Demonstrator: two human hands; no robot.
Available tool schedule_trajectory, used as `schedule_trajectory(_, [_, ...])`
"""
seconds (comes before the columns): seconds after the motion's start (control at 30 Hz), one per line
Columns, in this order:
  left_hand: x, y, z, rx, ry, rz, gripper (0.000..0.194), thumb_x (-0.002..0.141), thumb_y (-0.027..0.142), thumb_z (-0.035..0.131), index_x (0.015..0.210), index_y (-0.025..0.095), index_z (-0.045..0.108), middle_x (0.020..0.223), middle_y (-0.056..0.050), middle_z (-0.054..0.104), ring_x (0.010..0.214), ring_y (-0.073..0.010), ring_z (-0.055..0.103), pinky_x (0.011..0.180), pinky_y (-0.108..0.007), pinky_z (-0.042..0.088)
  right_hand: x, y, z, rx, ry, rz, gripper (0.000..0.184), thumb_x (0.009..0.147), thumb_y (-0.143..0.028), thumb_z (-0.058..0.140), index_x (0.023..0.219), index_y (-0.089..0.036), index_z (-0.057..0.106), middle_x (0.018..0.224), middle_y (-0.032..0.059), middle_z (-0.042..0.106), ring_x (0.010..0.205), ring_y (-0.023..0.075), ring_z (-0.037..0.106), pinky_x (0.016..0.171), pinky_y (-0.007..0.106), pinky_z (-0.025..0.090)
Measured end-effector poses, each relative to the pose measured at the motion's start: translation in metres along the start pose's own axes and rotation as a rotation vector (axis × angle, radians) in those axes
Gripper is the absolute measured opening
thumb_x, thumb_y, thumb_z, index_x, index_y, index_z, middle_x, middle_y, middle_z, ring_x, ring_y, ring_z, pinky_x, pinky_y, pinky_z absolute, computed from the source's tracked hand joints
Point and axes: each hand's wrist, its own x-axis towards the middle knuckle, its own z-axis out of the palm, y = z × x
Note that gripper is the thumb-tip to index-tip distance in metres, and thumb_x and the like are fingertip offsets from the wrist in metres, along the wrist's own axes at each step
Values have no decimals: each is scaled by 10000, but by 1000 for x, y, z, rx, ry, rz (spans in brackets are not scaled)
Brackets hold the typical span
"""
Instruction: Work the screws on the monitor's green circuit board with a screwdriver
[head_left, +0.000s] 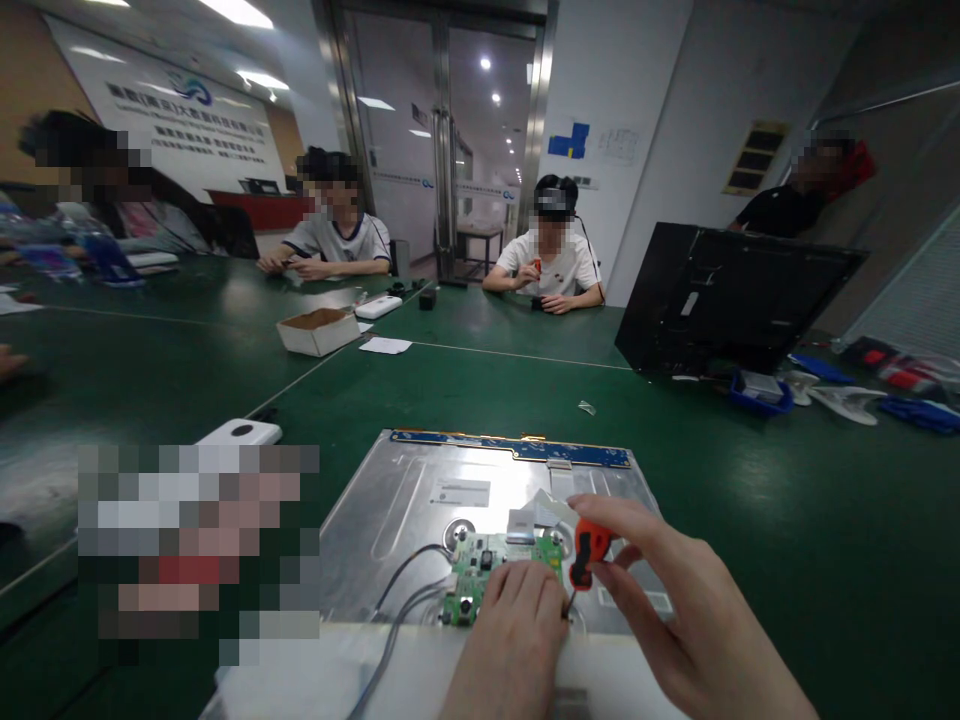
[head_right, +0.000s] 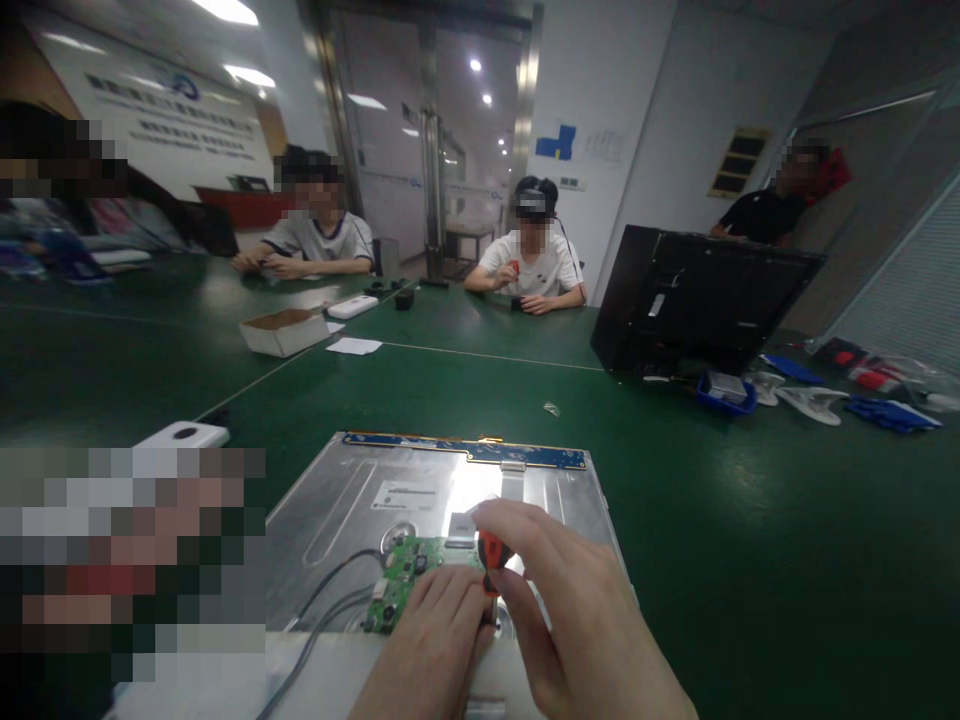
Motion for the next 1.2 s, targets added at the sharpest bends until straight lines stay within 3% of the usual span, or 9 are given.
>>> schedule_trajectory(0.23, [2, 1, -12, -34, -31, 17, 260, 813, -15, 459, 932, 207, 525, 932, -35, 632, 906, -247, 598, 853, -415, 473, 3, 2, 2, 43, 28, 18, 424, 927, -98, 486, 1309, -276, 446, 1095, 50, 655, 796, 158, 666, 680, 272, 568])
schedule_trajectory(0.63, [3, 1, -23, -98, -104, 2, 271, 834, -22, 460, 968, 196, 550, 982, -46, 633, 939, -265, 584, 850, -443, 483, 0, 3, -1, 29, 24, 37, 409, 921, -86, 510, 1273, -280, 435, 1074, 37, 626, 834, 160, 634, 686, 294, 537])
schedule_trajectory(1.03, [-1, -1, 0, -69, 2, -13, 296, 736, -39, 503, 889, 215, 507, 916, -24, 626, 877, -262, 585, 803, -432, 474, 0, 3, 1, 32, 30, 21, 420, 920, -95, 517, 1285, -289, 440, 1078, 41, 632, 826, 167, 631, 685, 305, 535])
schedule_trajectory(1.2, [1, -1, -3, -62, 14, -8, 294, 725, -47, 515, 867, 210, 511, 899, -25, 630, 859, -268, 589, 791, -440, 482, 1, 4, 1, 46, 34, 26, 428, 921, -81, 507, 1287, -289, 435, 1081, 37, 631, 827, 159, 629, 692, 294, 536])
